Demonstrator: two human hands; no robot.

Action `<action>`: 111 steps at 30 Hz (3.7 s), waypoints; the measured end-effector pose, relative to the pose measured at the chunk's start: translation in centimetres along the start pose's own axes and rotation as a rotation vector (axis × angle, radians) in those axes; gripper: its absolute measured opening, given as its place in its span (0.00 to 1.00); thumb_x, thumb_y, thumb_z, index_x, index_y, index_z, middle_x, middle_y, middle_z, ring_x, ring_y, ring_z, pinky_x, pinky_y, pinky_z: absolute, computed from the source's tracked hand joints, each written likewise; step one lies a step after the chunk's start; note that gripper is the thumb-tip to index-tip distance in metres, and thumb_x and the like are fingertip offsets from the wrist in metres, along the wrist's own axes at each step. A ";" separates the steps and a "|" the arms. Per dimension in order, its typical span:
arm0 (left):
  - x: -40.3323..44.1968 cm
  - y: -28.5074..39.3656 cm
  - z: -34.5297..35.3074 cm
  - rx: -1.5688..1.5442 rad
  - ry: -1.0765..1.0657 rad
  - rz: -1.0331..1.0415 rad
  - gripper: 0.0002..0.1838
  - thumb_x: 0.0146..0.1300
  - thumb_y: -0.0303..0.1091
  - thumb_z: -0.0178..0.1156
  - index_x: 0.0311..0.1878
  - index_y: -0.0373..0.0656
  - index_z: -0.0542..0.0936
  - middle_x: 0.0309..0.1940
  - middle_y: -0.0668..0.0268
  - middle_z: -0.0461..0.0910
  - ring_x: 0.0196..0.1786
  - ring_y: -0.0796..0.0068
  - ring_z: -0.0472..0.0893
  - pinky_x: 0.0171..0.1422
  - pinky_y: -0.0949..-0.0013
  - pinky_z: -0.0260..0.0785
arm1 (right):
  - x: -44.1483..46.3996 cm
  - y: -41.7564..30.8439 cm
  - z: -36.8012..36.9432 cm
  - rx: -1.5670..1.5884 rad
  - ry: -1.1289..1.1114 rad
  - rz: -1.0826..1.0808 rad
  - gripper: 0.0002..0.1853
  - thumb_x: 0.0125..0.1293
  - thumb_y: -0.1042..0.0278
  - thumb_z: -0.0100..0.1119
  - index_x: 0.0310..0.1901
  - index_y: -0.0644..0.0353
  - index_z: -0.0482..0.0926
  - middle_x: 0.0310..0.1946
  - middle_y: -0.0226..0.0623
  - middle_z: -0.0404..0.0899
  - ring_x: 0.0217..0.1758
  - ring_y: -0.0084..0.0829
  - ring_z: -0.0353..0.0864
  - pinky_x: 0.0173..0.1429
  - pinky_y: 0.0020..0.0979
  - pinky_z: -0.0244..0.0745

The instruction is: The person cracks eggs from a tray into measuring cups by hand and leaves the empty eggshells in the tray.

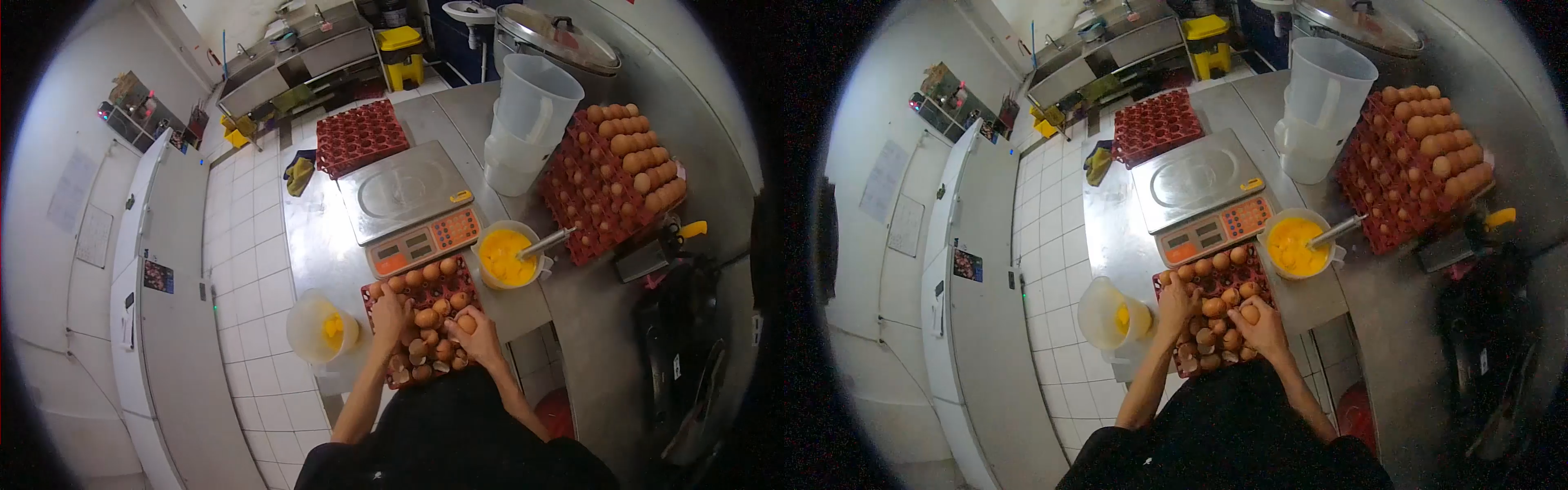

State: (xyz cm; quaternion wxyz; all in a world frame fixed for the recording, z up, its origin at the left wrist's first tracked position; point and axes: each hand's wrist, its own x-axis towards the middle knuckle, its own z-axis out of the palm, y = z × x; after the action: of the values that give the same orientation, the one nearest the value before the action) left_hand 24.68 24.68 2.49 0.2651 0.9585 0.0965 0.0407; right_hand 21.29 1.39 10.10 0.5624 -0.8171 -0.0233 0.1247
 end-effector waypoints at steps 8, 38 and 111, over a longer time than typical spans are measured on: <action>-1.3 1.5 -5.0 -0.506 0.126 -0.031 0.29 0.64 0.35 0.70 0.62 0.34 0.69 0.45 0.49 0.83 0.49 0.56 0.85 0.55 0.59 0.79 | 2.5 -2.1 1.7 0.555 -0.166 0.196 0.18 0.78 0.51 0.57 0.52 0.58 0.76 0.37 0.31 0.80 0.34 0.21 0.79 0.38 0.26 0.77; -8.7 -6.8 -20.1 -0.996 0.406 -0.153 0.22 0.73 0.29 0.65 0.66 0.34 0.73 0.49 0.57 0.85 0.53 0.70 0.85 0.61 0.68 0.77 | 5.4 -14.2 19.4 0.321 -0.594 -0.392 0.22 0.71 0.68 0.63 0.66 0.58 0.76 0.55 0.36 0.82 0.55 0.29 0.83 0.62 0.31 0.80; -5.2 3.7 -14.6 -0.925 0.683 0.149 0.27 0.69 0.22 0.65 0.68 0.37 0.68 0.64 0.55 0.70 0.64 0.64 0.77 0.67 0.60 0.75 | 4.6 -8.2 9.4 1.021 -0.434 0.170 0.20 0.82 0.58 0.41 0.69 0.55 0.69 0.51 0.37 0.74 0.47 0.25 0.77 0.52 0.30 0.77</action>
State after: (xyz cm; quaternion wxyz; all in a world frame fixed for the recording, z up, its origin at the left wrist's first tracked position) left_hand 18.36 27.79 16.79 0.6066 0.6799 0.0810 0.4040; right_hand 24.36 13.81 13.66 0.8568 -0.3959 -0.0091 0.3304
